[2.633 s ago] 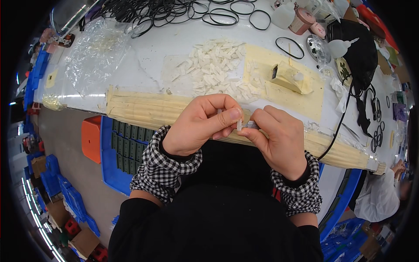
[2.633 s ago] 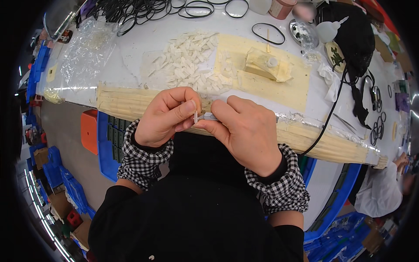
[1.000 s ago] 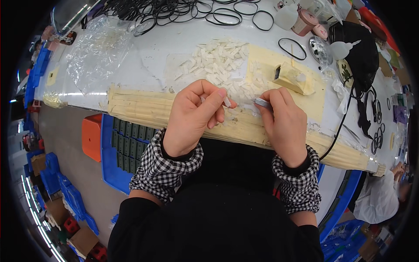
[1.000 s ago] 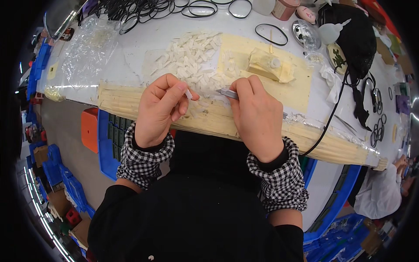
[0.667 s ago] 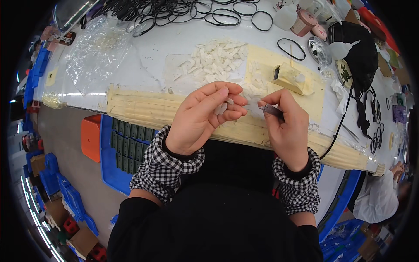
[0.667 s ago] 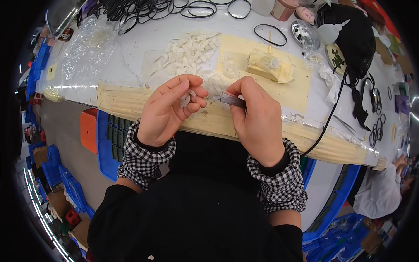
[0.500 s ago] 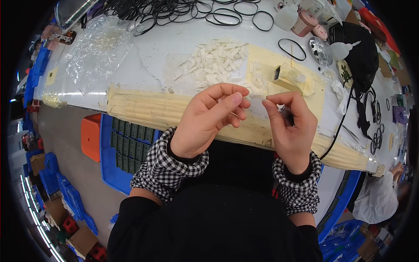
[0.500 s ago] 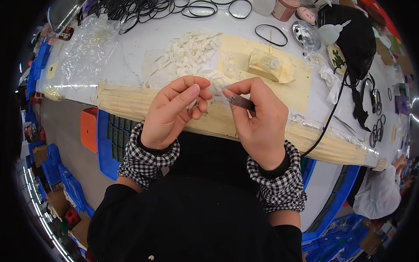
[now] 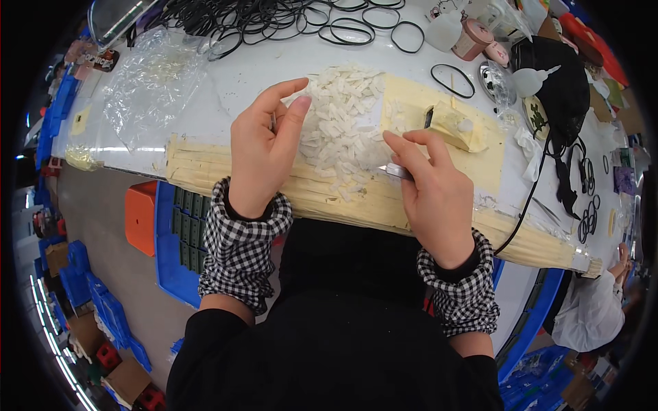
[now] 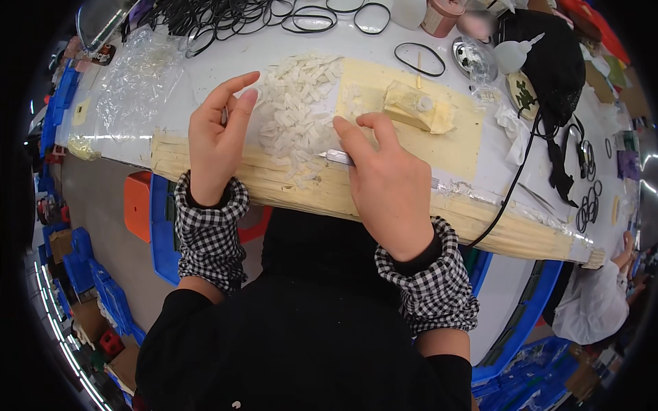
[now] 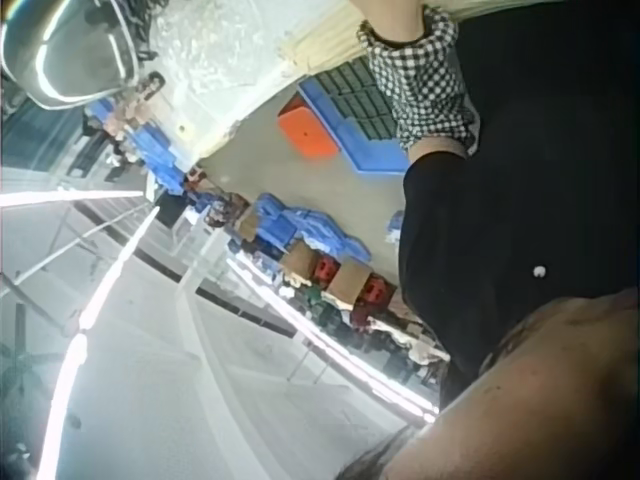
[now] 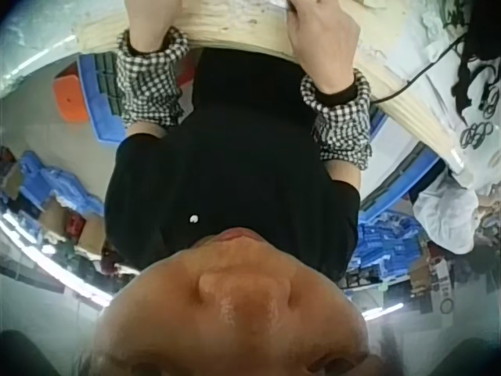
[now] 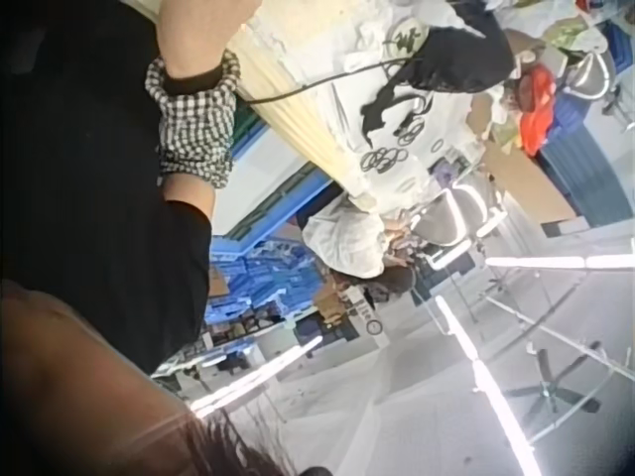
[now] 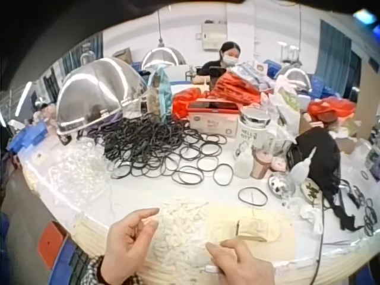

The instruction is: Assembling or preparing small white plastic components at a factory workstation.

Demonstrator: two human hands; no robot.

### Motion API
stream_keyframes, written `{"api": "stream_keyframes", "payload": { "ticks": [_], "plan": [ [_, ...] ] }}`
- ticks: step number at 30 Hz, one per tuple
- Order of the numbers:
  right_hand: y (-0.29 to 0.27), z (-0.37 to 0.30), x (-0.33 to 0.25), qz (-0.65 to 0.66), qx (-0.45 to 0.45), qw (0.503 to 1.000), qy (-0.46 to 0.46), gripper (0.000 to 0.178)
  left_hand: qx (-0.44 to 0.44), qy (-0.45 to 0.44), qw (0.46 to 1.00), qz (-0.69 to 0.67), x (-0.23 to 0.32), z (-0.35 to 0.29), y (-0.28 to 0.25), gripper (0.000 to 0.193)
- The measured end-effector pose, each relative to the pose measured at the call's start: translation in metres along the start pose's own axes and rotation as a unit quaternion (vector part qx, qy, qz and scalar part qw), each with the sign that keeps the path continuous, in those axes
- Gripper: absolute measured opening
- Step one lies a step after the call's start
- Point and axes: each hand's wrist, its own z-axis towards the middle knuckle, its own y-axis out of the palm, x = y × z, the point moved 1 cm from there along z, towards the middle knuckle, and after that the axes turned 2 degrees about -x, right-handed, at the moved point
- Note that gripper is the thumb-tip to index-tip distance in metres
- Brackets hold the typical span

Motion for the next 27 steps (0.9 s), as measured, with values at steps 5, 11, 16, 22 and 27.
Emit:
{"api": "stream_keyframes", "payload": {
  "ticks": [5,11,16,22,27],
  "plan": [
    [0.018,0.023,-0.016,-0.074,-0.03,0.996,-0.049,0.044,-0.05,0.058,0.979,0.188,0.0,0.004,0.009,0.022],
    [0.013,0.006,-0.006,-0.052,-0.026,0.997,-0.046,0.037,-0.089,0.094,0.981,0.144,0.007,-0.016,0.019,0.015],
    [0.003,-0.007,0.003,-0.007,0.01,0.999,-0.04,0.031,-0.144,0.118,0.975,0.121,0.016,-0.023,0.028,0.015],
    [0.002,-0.005,0.006,0.165,0.079,0.983,0.006,0.025,-0.137,0.084,0.986,0.035,0.023,-0.023,0.032,0.015],
    [-0.012,-0.001,-0.007,0.226,0.093,0.966,0.084,0.016,-0.187,-0.089,0.964,-0.168,0.029,-0.029,0.028,0.014]
  ]
}}
